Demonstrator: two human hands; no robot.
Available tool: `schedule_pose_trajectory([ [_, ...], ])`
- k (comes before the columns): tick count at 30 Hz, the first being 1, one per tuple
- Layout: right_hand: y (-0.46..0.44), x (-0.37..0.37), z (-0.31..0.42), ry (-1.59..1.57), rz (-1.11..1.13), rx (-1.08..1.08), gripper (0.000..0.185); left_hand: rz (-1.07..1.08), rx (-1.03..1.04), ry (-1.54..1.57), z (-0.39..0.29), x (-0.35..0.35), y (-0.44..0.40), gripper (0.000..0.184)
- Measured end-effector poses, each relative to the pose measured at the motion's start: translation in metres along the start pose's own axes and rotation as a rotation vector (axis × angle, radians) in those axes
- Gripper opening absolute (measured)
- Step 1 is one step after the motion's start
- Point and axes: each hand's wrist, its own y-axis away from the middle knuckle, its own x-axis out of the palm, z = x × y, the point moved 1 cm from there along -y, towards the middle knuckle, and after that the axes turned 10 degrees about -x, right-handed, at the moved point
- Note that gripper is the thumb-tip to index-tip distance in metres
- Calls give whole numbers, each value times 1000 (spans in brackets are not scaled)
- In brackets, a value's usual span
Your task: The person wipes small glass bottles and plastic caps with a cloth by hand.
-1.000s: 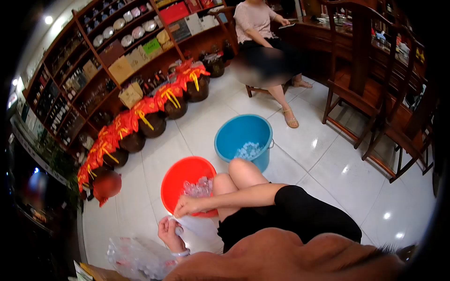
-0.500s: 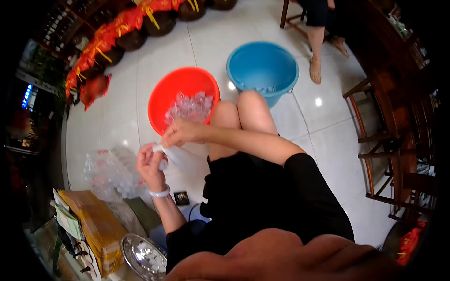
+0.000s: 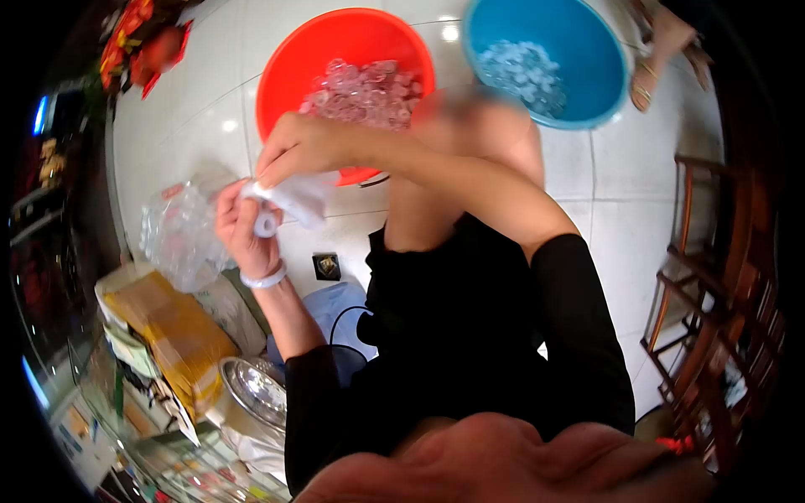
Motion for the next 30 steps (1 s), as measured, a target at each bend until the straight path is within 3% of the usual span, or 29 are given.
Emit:
schedule_pose_trajectory([
  [1,0,-3,-4,-141,-30,100,18,108,-80,206,5,-2,-5,26],
  [5,7,-7,-33,-434,-240,371,22,115,-135,448,24,10,-29,25],
  [9,5,-26,-23,-553,-495,406,19,366,-226,811,40,-4,-40,26],
  [16,11,-20,-24,-537,-365,370,17,448,-240,923,27,0,-24,28],
  [18,11,-16,-20,-547,-461,395,16,450,-239,873,21,1,-18,28],
  [26,17,-24,-25,-551,-436,326,15,381,-232,824,6,4,-7,30],
  [28,17,-23,-18,-526,-439,303,15,546,-261,953,9,4,-9,32],
  [30,17,-17,-8,-491,-421,276,14,545,-282,950,12,5,-10,33],
])
